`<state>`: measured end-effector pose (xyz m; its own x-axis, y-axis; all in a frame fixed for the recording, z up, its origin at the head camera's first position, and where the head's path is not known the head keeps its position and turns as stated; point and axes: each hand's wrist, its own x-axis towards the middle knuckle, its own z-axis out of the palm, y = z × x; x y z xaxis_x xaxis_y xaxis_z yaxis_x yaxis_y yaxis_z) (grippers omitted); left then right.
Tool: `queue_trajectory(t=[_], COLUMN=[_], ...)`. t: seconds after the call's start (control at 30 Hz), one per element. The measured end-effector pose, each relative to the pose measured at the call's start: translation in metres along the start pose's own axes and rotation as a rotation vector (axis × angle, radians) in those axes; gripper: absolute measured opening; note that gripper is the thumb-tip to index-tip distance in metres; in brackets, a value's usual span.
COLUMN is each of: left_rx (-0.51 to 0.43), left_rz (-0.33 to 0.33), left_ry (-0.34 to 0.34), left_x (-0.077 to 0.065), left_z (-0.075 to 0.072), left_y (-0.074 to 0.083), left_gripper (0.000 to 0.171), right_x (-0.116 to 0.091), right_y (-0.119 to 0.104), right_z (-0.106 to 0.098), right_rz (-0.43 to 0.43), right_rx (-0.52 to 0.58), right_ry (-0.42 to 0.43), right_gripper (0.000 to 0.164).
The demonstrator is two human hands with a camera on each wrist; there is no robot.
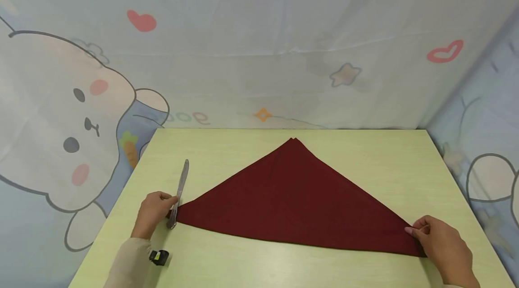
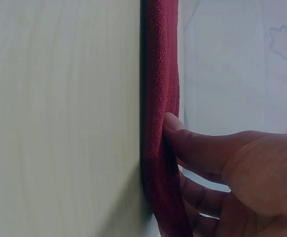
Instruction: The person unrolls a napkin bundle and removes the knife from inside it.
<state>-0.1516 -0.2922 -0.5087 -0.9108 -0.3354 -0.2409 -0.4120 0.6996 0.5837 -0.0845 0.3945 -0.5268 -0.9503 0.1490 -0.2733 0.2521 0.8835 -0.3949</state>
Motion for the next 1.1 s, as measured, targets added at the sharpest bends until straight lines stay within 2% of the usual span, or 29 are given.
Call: queue_trajectory(t=[0.27,0.53,0.9,1.1], left_rx=[0.012,0.016,0.106,0.132], left_rz=[-0.005,-0.027,0.032,0.039], left_ry=[0.012,0.000,-0.001,-0.008], left_x=[0.003,0.010,0.013,0.013], left_z=[0.007,0.011,0.014,0.014], left_y=[0.001,0.005,0.010,0.013], left_gripper=[0.030,0.027,0.026,0.025], right_x=[0.000,0.000,0.003,0.003], right_y=[0.001,0.002,0.003,0.004], right_z=[0.000,0.000,0.000,0.000], right_rz=[0.004,-0.015,-0.017,-0.014], right_rx=[-0.008,0.000,-0.003,-0.010], right_ry=[0.000,0.005,0.021,0.013], right_gripper=[0.045,0.044,0.044,0.044])
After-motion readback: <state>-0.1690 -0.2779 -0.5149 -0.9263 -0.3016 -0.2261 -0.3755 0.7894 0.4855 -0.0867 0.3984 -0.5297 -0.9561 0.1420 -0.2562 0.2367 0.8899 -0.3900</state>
